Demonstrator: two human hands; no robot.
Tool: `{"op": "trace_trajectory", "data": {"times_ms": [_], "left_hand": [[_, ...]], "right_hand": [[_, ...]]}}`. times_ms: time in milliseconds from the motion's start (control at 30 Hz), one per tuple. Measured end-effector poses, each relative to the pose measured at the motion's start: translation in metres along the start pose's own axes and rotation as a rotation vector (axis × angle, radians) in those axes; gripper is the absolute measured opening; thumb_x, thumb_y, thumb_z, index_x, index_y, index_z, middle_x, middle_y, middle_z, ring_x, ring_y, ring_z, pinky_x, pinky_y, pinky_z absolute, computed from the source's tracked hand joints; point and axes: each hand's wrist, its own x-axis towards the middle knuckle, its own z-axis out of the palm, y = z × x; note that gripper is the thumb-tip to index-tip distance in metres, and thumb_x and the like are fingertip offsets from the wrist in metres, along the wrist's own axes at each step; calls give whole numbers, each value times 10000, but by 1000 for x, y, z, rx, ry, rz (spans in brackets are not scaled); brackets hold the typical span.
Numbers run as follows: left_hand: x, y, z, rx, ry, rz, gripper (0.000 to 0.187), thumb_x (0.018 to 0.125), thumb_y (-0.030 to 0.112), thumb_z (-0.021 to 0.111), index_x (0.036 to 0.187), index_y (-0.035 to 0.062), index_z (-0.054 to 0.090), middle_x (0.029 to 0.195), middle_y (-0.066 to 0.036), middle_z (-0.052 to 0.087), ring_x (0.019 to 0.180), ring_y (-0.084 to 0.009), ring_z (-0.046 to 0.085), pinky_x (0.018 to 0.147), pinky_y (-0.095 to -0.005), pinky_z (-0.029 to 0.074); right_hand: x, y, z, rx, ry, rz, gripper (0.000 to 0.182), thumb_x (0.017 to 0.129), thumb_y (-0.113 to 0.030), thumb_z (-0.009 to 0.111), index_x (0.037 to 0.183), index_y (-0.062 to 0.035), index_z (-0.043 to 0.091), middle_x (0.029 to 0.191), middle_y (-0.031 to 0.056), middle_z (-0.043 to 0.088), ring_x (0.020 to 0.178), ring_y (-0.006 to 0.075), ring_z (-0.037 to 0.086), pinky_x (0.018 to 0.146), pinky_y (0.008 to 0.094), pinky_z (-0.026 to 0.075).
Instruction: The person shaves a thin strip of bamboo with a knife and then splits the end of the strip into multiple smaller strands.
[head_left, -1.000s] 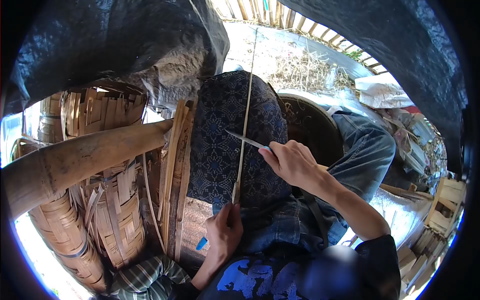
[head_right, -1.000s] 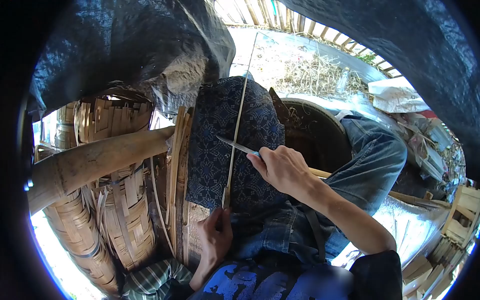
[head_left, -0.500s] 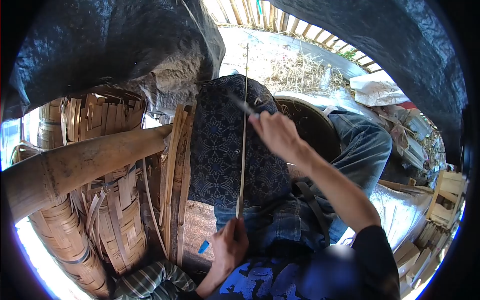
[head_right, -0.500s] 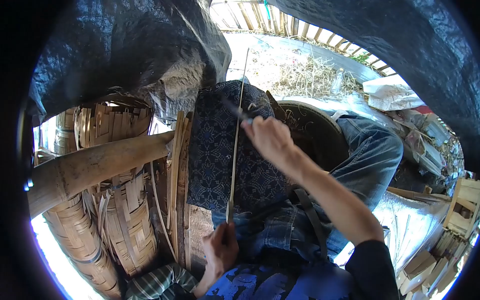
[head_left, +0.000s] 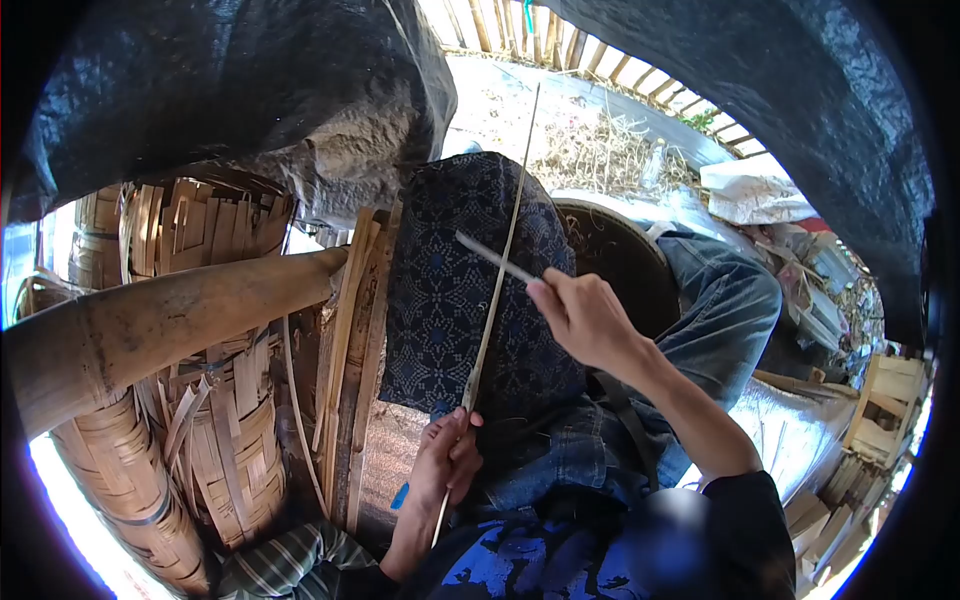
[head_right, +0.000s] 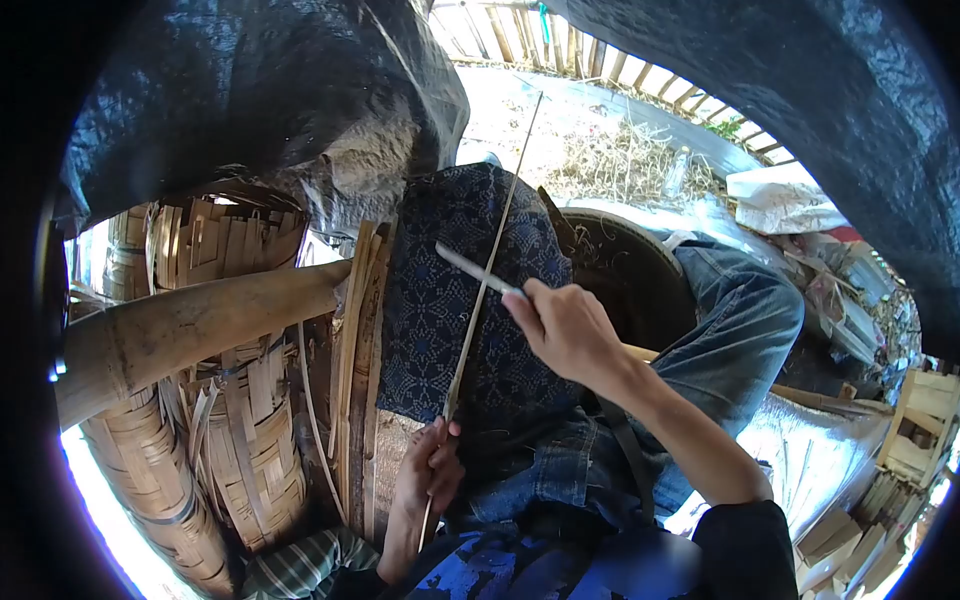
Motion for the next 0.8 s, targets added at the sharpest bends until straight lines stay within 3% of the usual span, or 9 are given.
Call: {"op": "trace_trajectory", "data": {"times_ms": [67,267,433,500,567,633,667,733,800], "left_hand": [[1,-1,-10,-128,-48,-42,278,988,268,435,950,21,556,515,62,341,295,-45,225,304,-192,204],[-19,-12,-13,-397,-51,-127,267,992,279,420,965,40,535,516,62,331,289,-50,231,292,-194,215],[-56,-18,-19,-325,-13,-125,271,991,293,419,952,43,516,519,59,320,288,-50,236,287,-201,217],[-60,-16,-19,-366,-46,-117,273,989,282,427,938,35,531,501,54,323,288,-51,250,283,-206,220],[-60,-9,-12,26,57,-35,281,989,262,432,911,19,551,480,60,298,300,-50,253,295,-206,215],[-44,-2,-4,107,124,0,281,981,244,462,907,0,581,476,68,306,334,-36,272,320,-199,205],[-35,-1,1,254,158,45,281,976,238,478,907,-9,593,488,68,336,360,-27,284,338,-201,204],[-20,1,10,399,193,94,282,971,233,493,907,-18,605,501,68,366,386,-19,296,355,-203,204],[-8,1,17,588,205,179,303,964,239,511,891,-31,627,529,56,430,438,-6,324,395,-202,217]], "right_hand": [[-7,-9,2,-153,-14,36,375,937,-288,533,674,-22,524,483,156,528,419,326,551,410,414,401],[16,4,13,-164,10,92,359,947,-270,516,693,-15,511,480,175,488,442,376,520,408,424,389],[76,59,2,-106,-90,114,446,1008,-292,371,705,-5,529,475,150,462,372,244,425,399,387,368],[103,121,16,-489,-22,-133,435,1021,-316,298,860,-2,553,468,5,398,338,116,334,341,235,323],[129,97,-10,-122,-63,372,440,1022,-321,292,1007,28,559,481,5,377,347,101,298,331,237,303],[117,57,-28,62,172,445,472,1022,-348,273,998,27,560,506,2,369,360,74,284,305,241,263],[110,70,-18,-157,368,122,482,1021,-373,258,895,-3,540,483,-22,321,355,51,271,280,245,217],[66,29,-21,58,-16,268,510,1012,-425,227,839,-37,510,444,-45,273,310,54,244,268,237,212],[25,10,-9,95,-55,15,449,1013,-359,294,740,-67,499,439,-35,359,306,50,279,259,234,227]]}}
